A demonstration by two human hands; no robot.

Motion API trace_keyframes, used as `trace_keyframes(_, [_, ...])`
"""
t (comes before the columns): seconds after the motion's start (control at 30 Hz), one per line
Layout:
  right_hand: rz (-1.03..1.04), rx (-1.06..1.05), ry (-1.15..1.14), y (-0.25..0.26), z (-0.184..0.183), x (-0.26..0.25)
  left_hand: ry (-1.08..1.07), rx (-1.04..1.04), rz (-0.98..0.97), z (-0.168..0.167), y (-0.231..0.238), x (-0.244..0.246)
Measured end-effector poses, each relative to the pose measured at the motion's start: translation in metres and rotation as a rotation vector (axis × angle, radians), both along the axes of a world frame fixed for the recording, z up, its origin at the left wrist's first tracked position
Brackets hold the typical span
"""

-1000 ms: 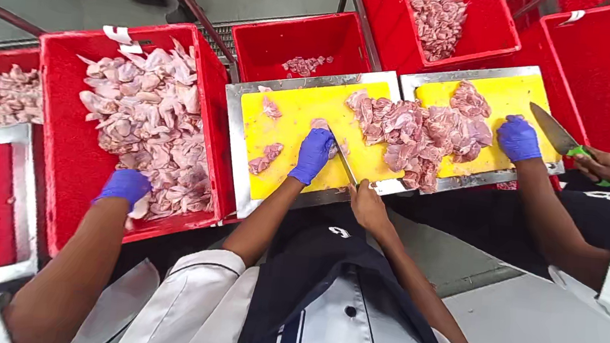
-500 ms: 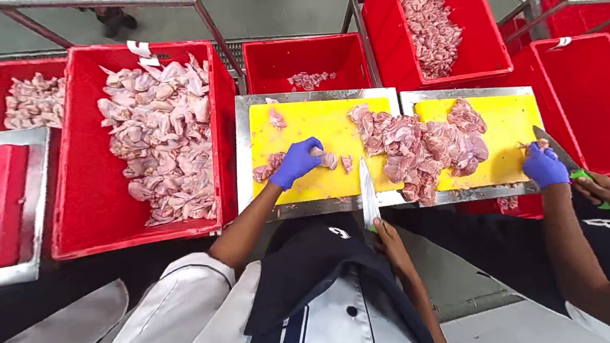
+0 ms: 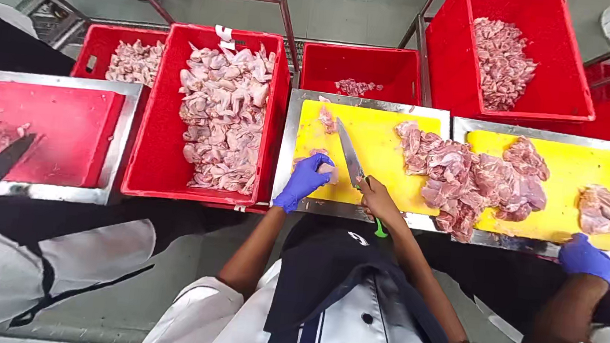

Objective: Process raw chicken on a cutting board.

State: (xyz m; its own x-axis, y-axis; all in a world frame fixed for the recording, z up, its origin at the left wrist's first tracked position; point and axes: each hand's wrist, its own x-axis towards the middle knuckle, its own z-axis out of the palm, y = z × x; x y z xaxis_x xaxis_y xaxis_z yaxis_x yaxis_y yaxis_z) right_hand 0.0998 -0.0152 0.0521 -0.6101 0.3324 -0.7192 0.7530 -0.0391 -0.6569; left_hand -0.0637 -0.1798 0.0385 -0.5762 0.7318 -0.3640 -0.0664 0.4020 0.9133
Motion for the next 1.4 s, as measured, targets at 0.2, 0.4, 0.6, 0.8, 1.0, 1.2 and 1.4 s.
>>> trace_keyframes(0.2, [-0.293, 0.045, -0.007, 0.001, -0.025, 0.066, -0.195, 0.273, 0.022, 0.015, 0.055, 0.021])
trace_keyframes(0.4, [-0.246, 0.351, -0.176, 0.000, -0.031, 0.127, 0.236, -0.136, -0.093, -0.024, 0.107, 0.015])
trace_keyframes(0.6, [-0.083, 0.541, -0.432, -0.018, -0.007, 0.131, 0.637, -0.197, -0.095, -0.039, 0.098, 0.027])
trace_keyframes(0.8, [0.144, 0.561, -0.406, -0.013, 0.020, 0.105, 0.669, 0.074, -0.313, -0.069, 0.130, 0.036])
trace_keyframes(1.0, [0.112, 0.531, -0.354, 0.012, 0.002, 0.027, 0.667, 0.060, -0.360, -0.071, 0.136, 0.033])
trace_keyframes(1.2, [0.101, 0.574, -0.379, 0.012, -0.006, 0.019, 0.668, 0.103, -0.298, -0.077, 0.139, 0.034])
trace_keyframes(1.4, [0.103, 0.510, -0.394, -0.004, -0.002, 0.107, 0.655, 0.121, -0.219, -0.079, 0.115, 0.025])
